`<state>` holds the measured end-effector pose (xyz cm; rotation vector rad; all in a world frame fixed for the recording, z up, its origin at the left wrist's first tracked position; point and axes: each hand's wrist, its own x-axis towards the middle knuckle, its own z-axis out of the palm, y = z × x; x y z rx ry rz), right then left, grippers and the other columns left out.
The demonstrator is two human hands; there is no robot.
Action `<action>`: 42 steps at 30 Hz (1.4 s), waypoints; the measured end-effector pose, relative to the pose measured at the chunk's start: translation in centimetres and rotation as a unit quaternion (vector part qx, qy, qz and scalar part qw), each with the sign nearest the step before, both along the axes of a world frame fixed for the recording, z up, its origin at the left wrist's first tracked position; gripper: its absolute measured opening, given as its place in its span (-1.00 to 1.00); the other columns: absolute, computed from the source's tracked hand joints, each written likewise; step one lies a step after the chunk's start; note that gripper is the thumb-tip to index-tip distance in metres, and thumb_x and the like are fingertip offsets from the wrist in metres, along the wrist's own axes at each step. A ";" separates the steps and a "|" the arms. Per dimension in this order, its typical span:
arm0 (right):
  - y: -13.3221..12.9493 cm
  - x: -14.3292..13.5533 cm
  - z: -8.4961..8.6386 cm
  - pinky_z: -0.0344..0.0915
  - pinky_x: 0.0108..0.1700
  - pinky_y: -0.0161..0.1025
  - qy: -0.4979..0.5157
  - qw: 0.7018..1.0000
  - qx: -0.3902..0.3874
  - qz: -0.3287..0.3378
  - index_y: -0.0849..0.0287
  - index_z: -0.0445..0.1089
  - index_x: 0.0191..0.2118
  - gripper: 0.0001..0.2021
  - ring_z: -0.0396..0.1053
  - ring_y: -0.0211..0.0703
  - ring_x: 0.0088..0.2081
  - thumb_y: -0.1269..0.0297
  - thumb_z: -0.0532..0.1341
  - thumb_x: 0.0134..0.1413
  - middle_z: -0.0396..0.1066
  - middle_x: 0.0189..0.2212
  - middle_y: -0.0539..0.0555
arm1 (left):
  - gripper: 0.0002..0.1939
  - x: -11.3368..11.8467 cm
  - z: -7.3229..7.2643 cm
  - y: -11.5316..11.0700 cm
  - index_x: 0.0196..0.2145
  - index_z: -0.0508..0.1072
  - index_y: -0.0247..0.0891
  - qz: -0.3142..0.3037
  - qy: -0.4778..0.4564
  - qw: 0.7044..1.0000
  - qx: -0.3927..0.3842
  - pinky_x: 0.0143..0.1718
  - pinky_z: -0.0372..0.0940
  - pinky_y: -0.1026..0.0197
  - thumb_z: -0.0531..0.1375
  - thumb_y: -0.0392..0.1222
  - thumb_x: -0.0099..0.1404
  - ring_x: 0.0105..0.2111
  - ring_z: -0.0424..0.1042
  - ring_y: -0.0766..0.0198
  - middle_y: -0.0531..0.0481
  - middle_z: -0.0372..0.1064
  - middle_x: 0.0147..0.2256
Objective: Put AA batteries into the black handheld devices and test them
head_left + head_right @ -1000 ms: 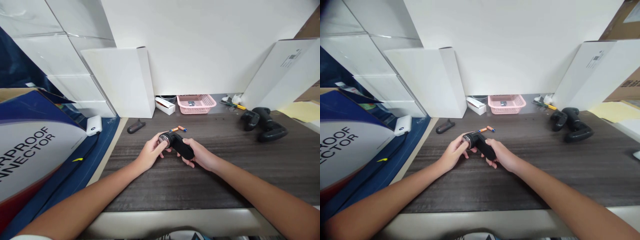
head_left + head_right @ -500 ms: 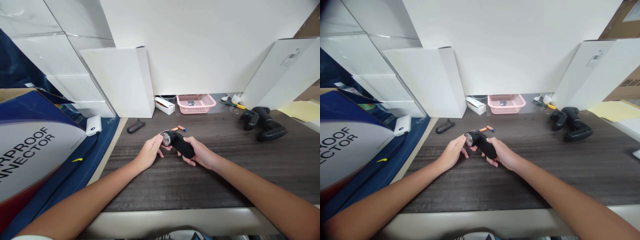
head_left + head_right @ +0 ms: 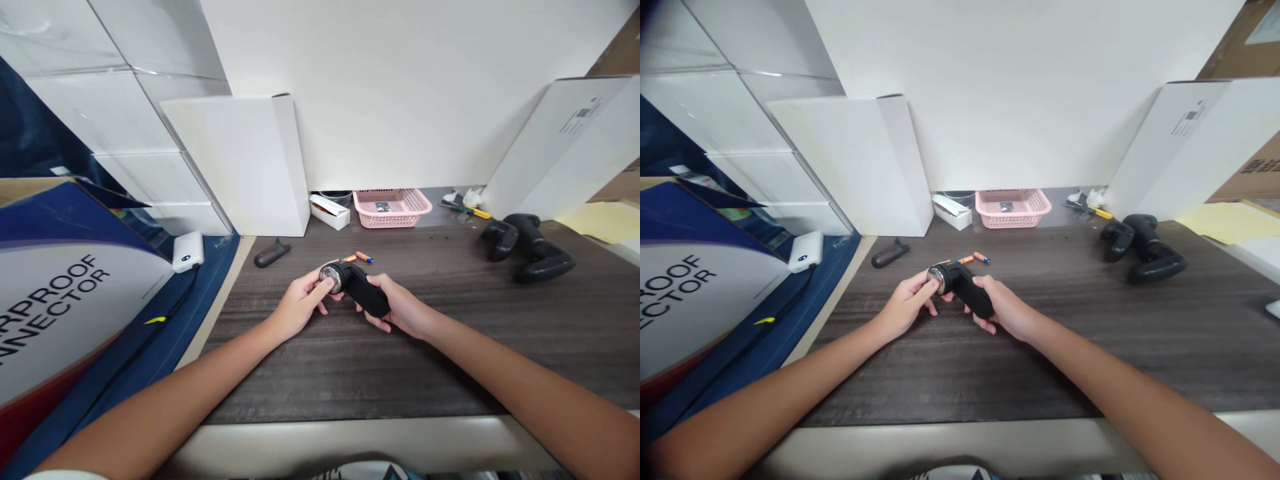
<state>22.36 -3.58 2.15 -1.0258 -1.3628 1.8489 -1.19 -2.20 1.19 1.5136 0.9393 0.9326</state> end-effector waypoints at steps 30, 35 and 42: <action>-2.1 0.3 -0.4 0.42 -0.17 -0.17 -0.210 0.776 0.581 -0.132 0.06 0.40 0.31 -0.45 0.45 -0.13 -0.25 0.30 0.32 0.19 0.38 -0.20 0.07 | -0.63 -0.3 0.6 -0.8 -0.19 0.50 -0.27 -0.017 0.216 0.970 0.107 -0.31 0.29 0.23 0.45 -0.04 0.12 -0.35 0.45 0.19 0.03 0.52 -0.33; -1.4 1.2 0.1 0.41 -0.19 -0.14 -0.146 0.809 0.563 -0.082 0.08 0.44 0.29 -0.53 0.42 -0.12 -0.28 0.20 0.29 0.30 0.42 -0.20 0.10 | -0.53 -1.0 1.2 -0.6 -0.11 0.52 -0.31 -0.164 0.113 0.980 -0.004 -0.22 0.34 0.22 0.50 -0.07 0.09 -0.28 0.44 0.21 -0.03 0.53 -0.22; -0.6 1.0 -0.7 0.28 0.27 0.10 -0.081 0.871 0.469 -0.125 0.05 0.43 0.27 -0.60 0.41 0.11 0.18 0.12 0.21 0.42 0.47 0.16 0.18 | -0.40 -0.9 0.2 0.0 -0.15 0.43 -0.32 -0.150 -0.096 0.977 -0.117 -0.53 0.00 0.34 0.43 0.27 0.20 -0.57 0.06 0.44 0.16 0.16 -0.55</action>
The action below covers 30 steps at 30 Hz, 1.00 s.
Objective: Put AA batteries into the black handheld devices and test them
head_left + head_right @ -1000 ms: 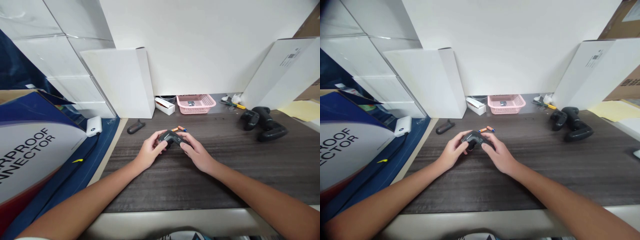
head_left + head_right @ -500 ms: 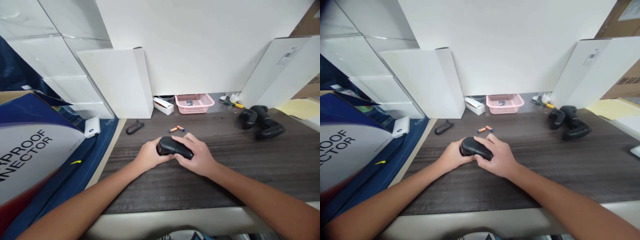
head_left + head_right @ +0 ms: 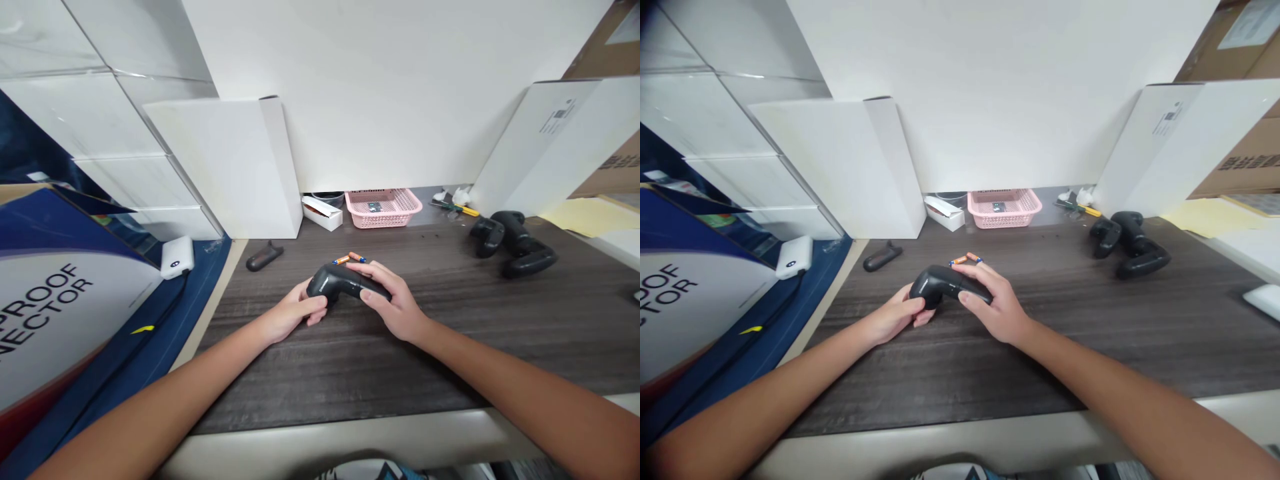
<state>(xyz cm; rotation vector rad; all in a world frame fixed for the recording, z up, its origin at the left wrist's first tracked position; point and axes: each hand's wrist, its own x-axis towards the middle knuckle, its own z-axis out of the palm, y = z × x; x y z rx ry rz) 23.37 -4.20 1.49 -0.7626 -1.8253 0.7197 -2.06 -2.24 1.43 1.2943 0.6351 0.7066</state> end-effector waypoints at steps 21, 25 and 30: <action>0.5 -1.0 -1.3 0.50 -0.08 -0.11 0.045 0.973 -0.223 0.047 0.01 0.25 0.40 -0.48 0.50 -0.03 0.00 0.00 0.16 0.45 0.31 0.33 0.18 | -0.39 0.7 -0.2 0.6 0.01 0.38 -0.32 0.158 0.068 0.981 0.085 -0.54 0.23 0.33 0.37 0.24 0.30 -0.54 0.35 0.34 0.00 0.45 -0.43; 0.2 -1.4 -1.5 0.44 0.07 -0.10 0.054 0.967 -0.222 0.108 0.09 0.27 0.34 -0.43 0.50 -0.03 0.03 0.08 0.34 0.31 0.52 0.08 0.15 | -0.37 0.5 -0.5 0.7 0.01 0.41 -0.31 0.142 0.026 0.987 0.074 -0.50 0.29 0.32 0.27 0.34 0.35 -0.39 0.50 0.22 -0.08 0.48 -0.33; -0.3 -1.6 -1.3 0.39 -0.24 -0.22 -0.008 0.976 -0.210 0.064 0.04 0.23 0.41 -0.20 0.43 -0.18 -0.29 0.12 0.49 0.10 0.52 -0.19 0.02 | -0.41 0.6 -0.7 0.9 -0.16 0.40 -0.26 0.174 0.004 0.984 0.038 -0.54 0.31 0.33 0.19 0.40 0.38 -0.49 0.46 0.26 0.00 0.43 -0.44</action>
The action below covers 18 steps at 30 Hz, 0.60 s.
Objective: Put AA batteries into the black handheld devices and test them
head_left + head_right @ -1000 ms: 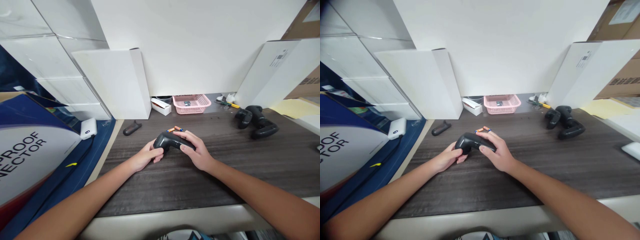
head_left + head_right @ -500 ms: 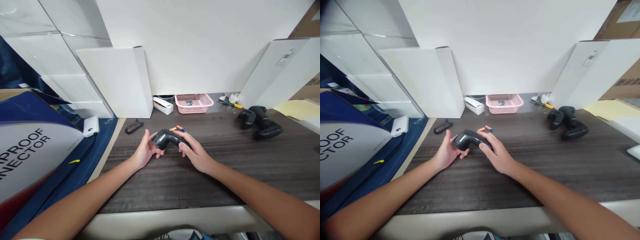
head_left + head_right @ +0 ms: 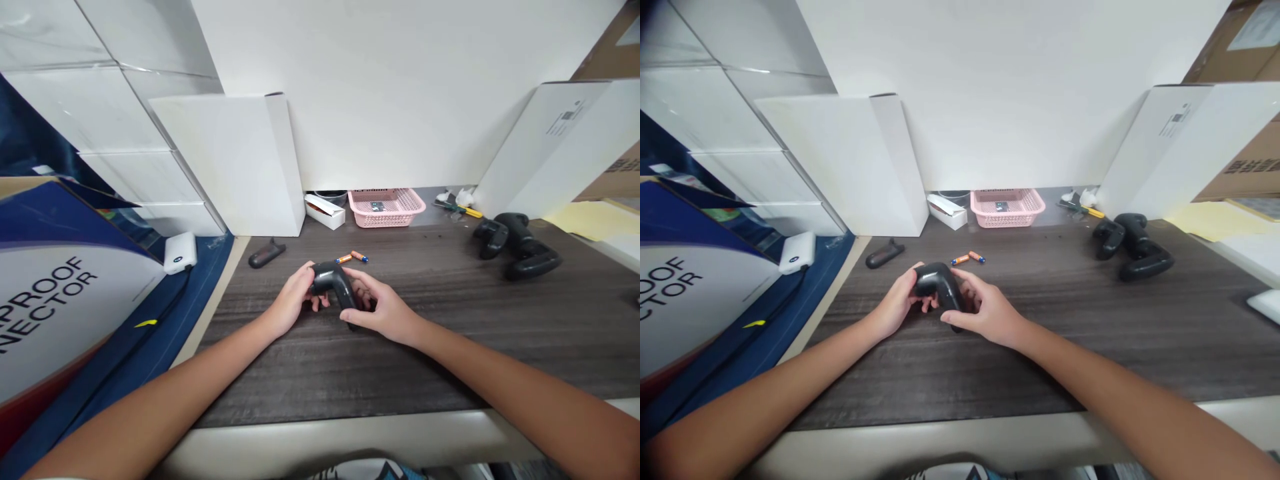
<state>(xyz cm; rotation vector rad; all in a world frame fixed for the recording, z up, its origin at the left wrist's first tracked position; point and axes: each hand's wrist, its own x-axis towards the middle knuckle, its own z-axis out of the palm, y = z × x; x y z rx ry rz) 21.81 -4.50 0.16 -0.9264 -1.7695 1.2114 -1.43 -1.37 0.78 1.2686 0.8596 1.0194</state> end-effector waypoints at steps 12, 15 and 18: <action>0.9 -0.1 -0.3 0.45 0.09 -0.08 0.085 0.995 -0.055 0.016 0.11 0.44 0.20 -0.52 0.53 -0.02 0.02 0.07 0.40 0.24 0.55 0.08 0.12 | -0.44 0.0 0.4 -0.1 -0.01 0.27 -0.18 -0.004 0.019 0.999 0.041 -0.55 0.33 0.33 0.33 0.26 0.33 -0.42 0.54 0.23 0.03 0.47 -0.31; 1.0 -0.2 -0.5 0.43 0.15 -0.05 0.094 0.994 -0.049 0.020 0.10 0.42 0.22 -0.51 0.51 -0.01 0.07 0.06 0.39 0.26 0.53 0.12 0.13 | -0.49 -0.1 0.4 0.0 -0.13 0.27 -0.21 -0.006 0.031 0.999 0.021 -0.57 0.29 0.34 0.29 0.28 0.36 -0.45 0.56 0.21 0.00 0.50 -0.34; 0.7 -0.1 -0.6 0.45 0.11 -0.05 0.059 0.998 0.000 0.001 0.08 0.33 0.32 -0.43 0.50 -0.01 0.06 0.10 0.39 0.27 0.49 0.13 0.16 | -0.37 -0.1 0.4 0.3 -0.18 0.36 -0.27 -0.023 0.031 0.999 -0.019 -0.56 0.30 0.31 0.15 0.45 0.37 -0.51 0.55 0.18 -0.09 0.52 -0.44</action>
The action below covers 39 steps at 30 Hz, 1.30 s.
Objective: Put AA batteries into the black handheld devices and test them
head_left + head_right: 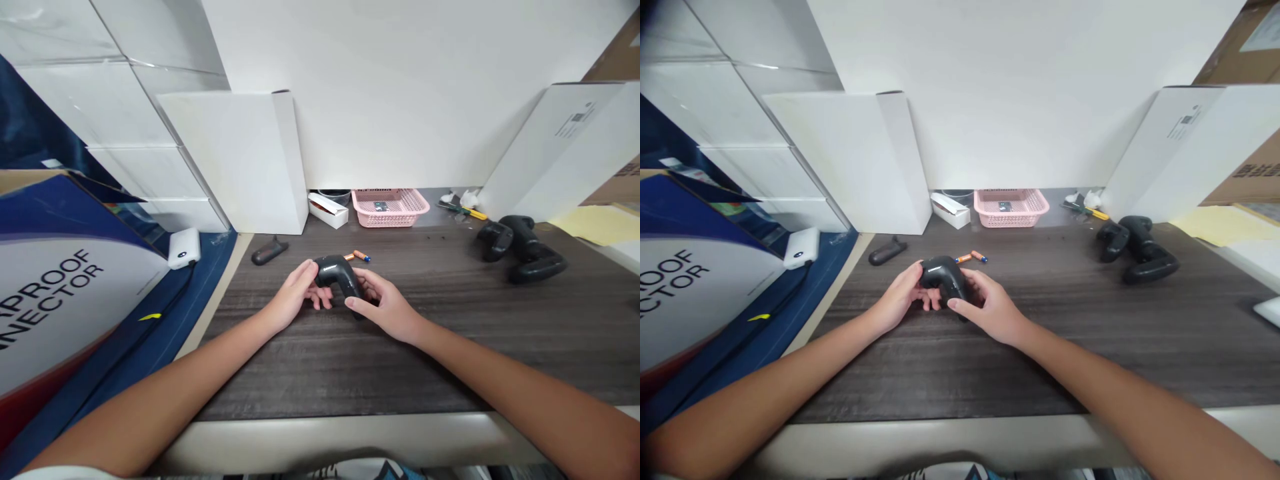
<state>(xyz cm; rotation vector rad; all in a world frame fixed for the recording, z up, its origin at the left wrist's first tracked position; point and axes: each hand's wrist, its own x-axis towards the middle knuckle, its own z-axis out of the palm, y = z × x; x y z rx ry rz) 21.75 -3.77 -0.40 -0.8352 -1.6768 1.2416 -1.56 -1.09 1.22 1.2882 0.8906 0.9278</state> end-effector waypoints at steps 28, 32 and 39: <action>-1.2 1.0 2.0 0.19 0.38 0.29 -0.222 0.884 0.398 -0.107 -0.23 0.18 0.44 -0.38 0.23 0.19 0.37 0.38 0.23 0.38 0.32 0.29 0.13 | -0.06 -1.7 1.3 0.0 -0.68 0.46 -0.30 -0.186 0.114 0.969 -0.118 -0.63 0.19 0.27 -0.10 0.60 0.35 -0.70 0.30 0.27 -0.19 0.33 -0.70; -0.5 0.8 1.3 0.23 0.37 0.25 -0.155 0.944 0.277 -0.087 -0.10 0.08 0.49 -0.32 0.22 0.19 0.37 0.18 0.30 0.36 0.26 0.35 0.20 | -0.09 -0.9 0.5 0.6 -0.36 0.54 -0.32 -0.093 0.005 0.990 -0.104 -0.64 0.34 0.25 -0.08 0.64 0.31 -0.72 0.24 0.32 -0.04 0.35 -0.61; 0.7 0.8 -0.2 0.38 0.24 0.08 -0.109 0.981 0.135 -0.084 -0.03 0.19 0.42 -0.40 0.31 0.10 0.29 0.12 0.30 0.36 0.23 0.35 0.20 | -0.46 -1.2 0.1 1.5 0.07 0.33 -0.15 -0.069 -0.070 0.995 -0.017 -0.55 0.45 0.23 0.23 0.30 0.39 -0.40 0.54 0.17 -0.10 0.49 -0.18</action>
